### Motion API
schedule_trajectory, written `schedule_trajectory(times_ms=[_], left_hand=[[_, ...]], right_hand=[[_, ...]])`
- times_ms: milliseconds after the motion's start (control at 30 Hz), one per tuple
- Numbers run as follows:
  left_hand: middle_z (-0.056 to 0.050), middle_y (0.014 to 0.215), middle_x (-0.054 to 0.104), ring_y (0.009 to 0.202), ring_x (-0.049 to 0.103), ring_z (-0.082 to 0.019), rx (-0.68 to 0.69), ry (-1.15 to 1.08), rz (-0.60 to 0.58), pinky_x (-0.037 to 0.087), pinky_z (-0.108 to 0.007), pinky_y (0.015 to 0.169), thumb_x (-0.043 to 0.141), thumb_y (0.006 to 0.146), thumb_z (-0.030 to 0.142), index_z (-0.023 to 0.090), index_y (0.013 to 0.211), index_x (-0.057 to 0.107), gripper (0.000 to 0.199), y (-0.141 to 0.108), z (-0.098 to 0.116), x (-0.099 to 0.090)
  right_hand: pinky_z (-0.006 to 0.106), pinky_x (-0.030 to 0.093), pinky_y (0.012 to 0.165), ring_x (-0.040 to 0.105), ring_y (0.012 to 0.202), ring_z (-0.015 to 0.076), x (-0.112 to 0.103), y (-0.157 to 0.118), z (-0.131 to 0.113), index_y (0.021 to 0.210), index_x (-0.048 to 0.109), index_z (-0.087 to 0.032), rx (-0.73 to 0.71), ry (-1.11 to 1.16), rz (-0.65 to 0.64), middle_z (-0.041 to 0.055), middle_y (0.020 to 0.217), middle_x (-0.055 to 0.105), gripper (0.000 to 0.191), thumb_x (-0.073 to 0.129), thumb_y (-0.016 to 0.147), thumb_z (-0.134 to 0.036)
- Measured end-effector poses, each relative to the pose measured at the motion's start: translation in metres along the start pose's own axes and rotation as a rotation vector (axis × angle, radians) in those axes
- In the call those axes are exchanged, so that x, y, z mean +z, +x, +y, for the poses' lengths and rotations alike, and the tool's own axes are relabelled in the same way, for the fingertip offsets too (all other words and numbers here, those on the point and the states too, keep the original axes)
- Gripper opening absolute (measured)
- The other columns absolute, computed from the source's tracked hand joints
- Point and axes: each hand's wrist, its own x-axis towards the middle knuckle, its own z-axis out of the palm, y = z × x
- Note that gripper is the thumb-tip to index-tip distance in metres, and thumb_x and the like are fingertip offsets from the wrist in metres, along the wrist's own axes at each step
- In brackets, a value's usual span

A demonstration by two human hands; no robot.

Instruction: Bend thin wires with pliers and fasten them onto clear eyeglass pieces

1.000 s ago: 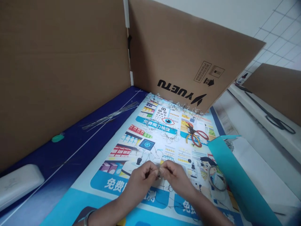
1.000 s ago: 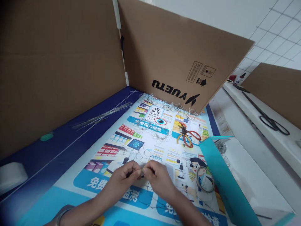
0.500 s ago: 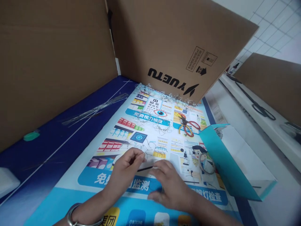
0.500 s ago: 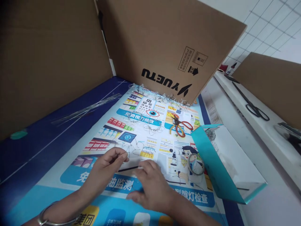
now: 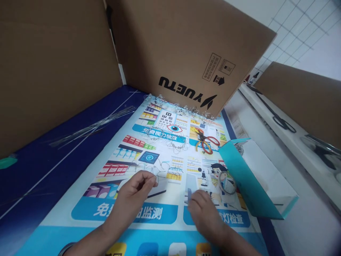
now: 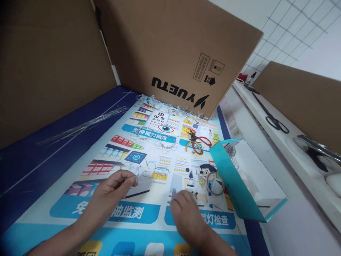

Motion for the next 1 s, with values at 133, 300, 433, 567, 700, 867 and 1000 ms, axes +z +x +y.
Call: schedule_trajectory(times_ms=[133, 300, 433, 567, 700, 867, 1000], left_hand=[[0.001, 0.068, 0.056, 0.057, 0.045, -0.012, -0.018, 0.018, -0.006, 0.035, -0.020, 0.050, 0.049, 0.081, 0.040, 0.019, 0.078, 0.054, 0.022, 0.001, -0.001, 0.000], [0.000, 0.068, 0.058, 0.056, 0.047, -0.013, -0.018, 0.052, -0.014, 0.035, -0.021, 0.050, 0.048, 0.080, 0.041, 0.019, 0.074, 0.055, 0.024, 0.004, -0.002, 0.001], [0.000, 0.068, 0.058, 0.060, 0.051, -0.015, -0.016, 0.084, -0.042, 0.038, -0.023, 0.054, 0.046, 0.081, 0.036, 0.019, 0.073, 0.054, 0.020, 0.006, -0.004, 0.002], [0.001, 0.066, 0.057, 0.063, 0.051, -0.015, 0.017, 0.126, -0.051, 0.038, -0.023, 0.057, 0.044, 0.082, 0.030, 0.020, 0.071, 0.053, 0.018, 0.005, -0.004, 0.003], [0.002, 0.065, 0.054, 0.060, 0.050, -0.014, 0.072, 0.235, -0.051, 0.036, -0.023, 0.055, 0.042, 0.084, 0.029, 0.021, 0.072, 0.052, 0.018, 0.001, -0.002, 0.005], [0.003, 0.064, 0.055, 0.060, 0.053, -0.014, 0.131, 0.314, -0.073, 0.037, -0.023, 0.057, 0.041, 0.084, 0.025, 0.020, 0.073, 0.051, 0.015, -0.001, -0.004, 0.007], [0.002, 0.066, 0.057, 0.063, 0.054, -0.014, 0.088, 0.233, -0.076, 0.038, -0.021, 0.057, 0.040, 0.085, 0.024, 0.020, 0.073, 0.051, 0.016, 0.002, -0.004, 0.007]], right_hand=[[0.036, 0.040, 0.076, 0.046, 0.086, 0.0197, -0.015, -0.024, 0.036, 0.082, 0.054, -0.019, 0.192, -0.026, 0.052, 0.0071, 0.088, 0.052, 0.017, 0.038, 0.088, -0.014], [0.039, 0.041, 0.078, 0.048, 0.089, 0.0225, -0.021, -0.046, 0.067, 0.084, 0.054, -0.020, 0.278, -0.148, 0.077, 0.0079, 0.089, 0.053, 0.015, 0.039, 0.088, -0.019], [0.045, 0.039, 0.081, 0.048, 0.097, 0.0281, -0.023, -0.054, 0.076, 0.096, 0.055, -0.021, 0.227, -0.290, 0.079, 0.0102, 0.099, 0.056, 0.019, 0.043, 0.084, -0.016], [0.043, 0.040, 0.078, 0.050, 0.093, 0.0275, -0.032, -0.024, 0.054, 0.102, 0.055, -0.022, 0.211, -0.141, 0.155, 0.0103, 0.096, 0.058, 0.021, 0.044, 0.084, -0.018], [0.030, 0.043, 0.072, 0.054, 0.082, 0.0186, -0.038, 0.037, 0.004, 0.088, 0.056, -0.022, 0.271, 0.362, 0.073, 0.0049, 0.087, 0.060, 0.014, 0.044, 0.086, -0.028], [0.022, 0.039, 0.058, 0.053, 0.067, 0.0133, -0.027, 0.095, -0.032, 0.086, 0.057, -0.021, 0.311, 0.692, -0.082, 0.0000, 0.075, 0.060, 0.015, 0.049, 0.083, -0.034], [0.020, 0.036, 0.055, 0.049, 0.063, 0.0116, -0.012, 0.111, -0.033, 0.071, 0.055, -0.019, 0.327, 0.822, -0.099, -0.0017, 0.065, 0.055, 0.016, 0.049, 0.082, -0.029]])
